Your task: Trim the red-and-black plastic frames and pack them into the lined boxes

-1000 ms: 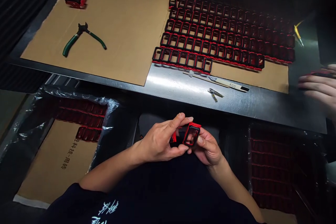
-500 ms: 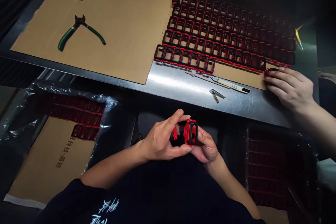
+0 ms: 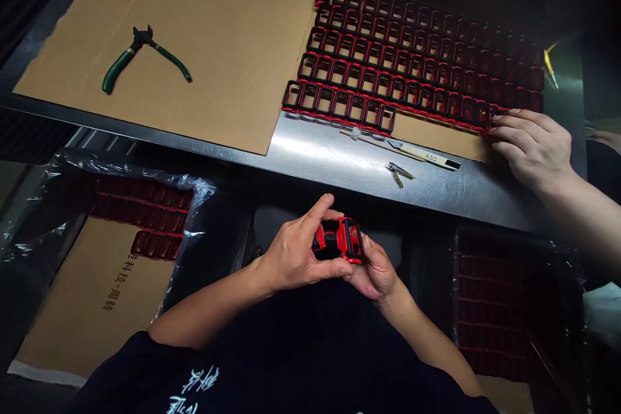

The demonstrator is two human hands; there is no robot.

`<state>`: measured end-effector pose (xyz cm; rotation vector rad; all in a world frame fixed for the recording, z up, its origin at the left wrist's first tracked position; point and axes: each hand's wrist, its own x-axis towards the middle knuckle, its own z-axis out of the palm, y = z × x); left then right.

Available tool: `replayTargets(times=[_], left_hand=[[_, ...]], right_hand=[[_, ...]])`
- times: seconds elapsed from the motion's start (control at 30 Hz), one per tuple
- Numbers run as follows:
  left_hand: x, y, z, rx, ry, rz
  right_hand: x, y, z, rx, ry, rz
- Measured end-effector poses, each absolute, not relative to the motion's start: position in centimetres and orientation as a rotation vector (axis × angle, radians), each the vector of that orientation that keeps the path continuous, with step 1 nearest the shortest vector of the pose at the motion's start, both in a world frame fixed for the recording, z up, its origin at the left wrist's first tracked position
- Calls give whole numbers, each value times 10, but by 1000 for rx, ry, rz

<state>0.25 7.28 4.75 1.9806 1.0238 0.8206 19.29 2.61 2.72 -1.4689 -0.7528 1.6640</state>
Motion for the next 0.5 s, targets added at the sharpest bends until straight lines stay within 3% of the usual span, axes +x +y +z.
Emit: replayTargets(times=[0.2, 0.5], left_hand=[[2, 71, 42, 2086, 934, 863], [1, 73, 47, 2099, 748, 940]], right_hand=[[192, 26, 25, -1094, -434, 1897], [187, 26, 21, -909, -278, 2023]])
